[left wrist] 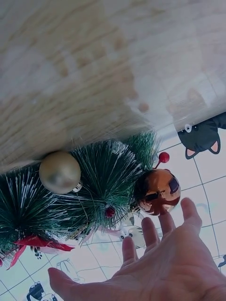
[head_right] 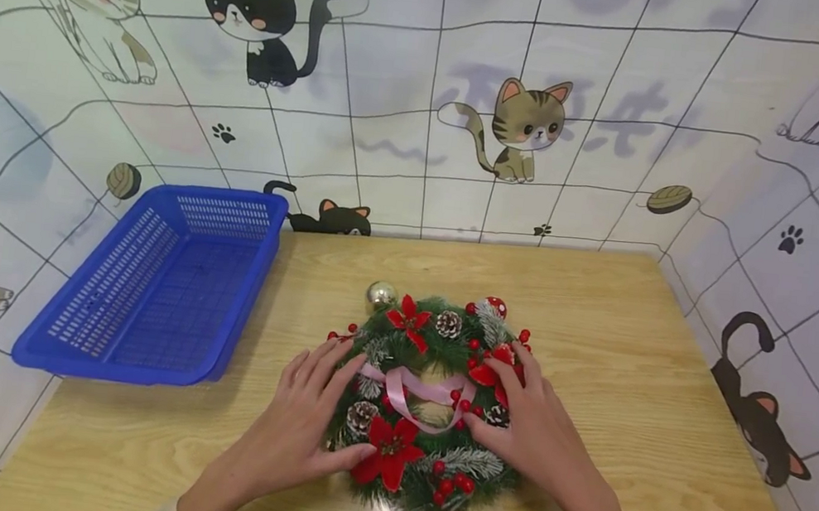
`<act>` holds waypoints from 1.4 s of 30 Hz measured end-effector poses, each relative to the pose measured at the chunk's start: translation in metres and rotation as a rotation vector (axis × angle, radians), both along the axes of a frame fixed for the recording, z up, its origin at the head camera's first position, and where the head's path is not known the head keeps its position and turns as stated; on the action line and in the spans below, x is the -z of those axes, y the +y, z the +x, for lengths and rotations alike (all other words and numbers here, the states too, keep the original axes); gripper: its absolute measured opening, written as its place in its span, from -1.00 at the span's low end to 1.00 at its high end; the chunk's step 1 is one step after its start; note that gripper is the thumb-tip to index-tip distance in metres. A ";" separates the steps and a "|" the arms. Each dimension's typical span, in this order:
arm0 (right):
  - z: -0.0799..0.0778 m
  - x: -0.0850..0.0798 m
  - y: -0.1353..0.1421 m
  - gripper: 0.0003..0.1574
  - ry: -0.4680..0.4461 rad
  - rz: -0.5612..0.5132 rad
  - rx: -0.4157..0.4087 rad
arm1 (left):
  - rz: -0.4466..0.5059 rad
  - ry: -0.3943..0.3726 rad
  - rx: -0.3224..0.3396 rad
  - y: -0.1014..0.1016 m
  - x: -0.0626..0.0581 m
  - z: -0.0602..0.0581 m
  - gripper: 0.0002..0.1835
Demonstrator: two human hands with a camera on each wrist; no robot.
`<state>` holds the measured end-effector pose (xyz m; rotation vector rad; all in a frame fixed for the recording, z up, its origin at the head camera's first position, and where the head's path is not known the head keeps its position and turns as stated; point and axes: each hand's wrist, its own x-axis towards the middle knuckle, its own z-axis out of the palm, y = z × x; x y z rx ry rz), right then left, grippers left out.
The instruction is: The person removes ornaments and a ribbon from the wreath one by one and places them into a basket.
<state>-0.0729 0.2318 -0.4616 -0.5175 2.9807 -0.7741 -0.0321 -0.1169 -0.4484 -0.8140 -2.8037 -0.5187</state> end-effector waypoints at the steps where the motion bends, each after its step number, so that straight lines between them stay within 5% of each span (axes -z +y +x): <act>1: -0.001 0.000 0.000 0.04 -0.002 0.003 0.002 | 0.001 0.006 0.005 0.000 0.000 0.000 0.15; 10: -0.006 -0.002 -0.003 0.04 -0.016 0.009 0.014 | 0.050 0.054 0.057 -0.001 0.001 -0.001 0.06; 27: -0.016 -0.002 -0.005 0.04 -0.020 -0.002 0.031 | 0.049 0.010 0.065 0.004 -0.004 0.005 -0.13; 42: -0.025 -0.005 -0.007 0.05 -0.044 -0.007 0.044 | 0.059 0.107 0.085 0.011 0.004 0.012 -0.20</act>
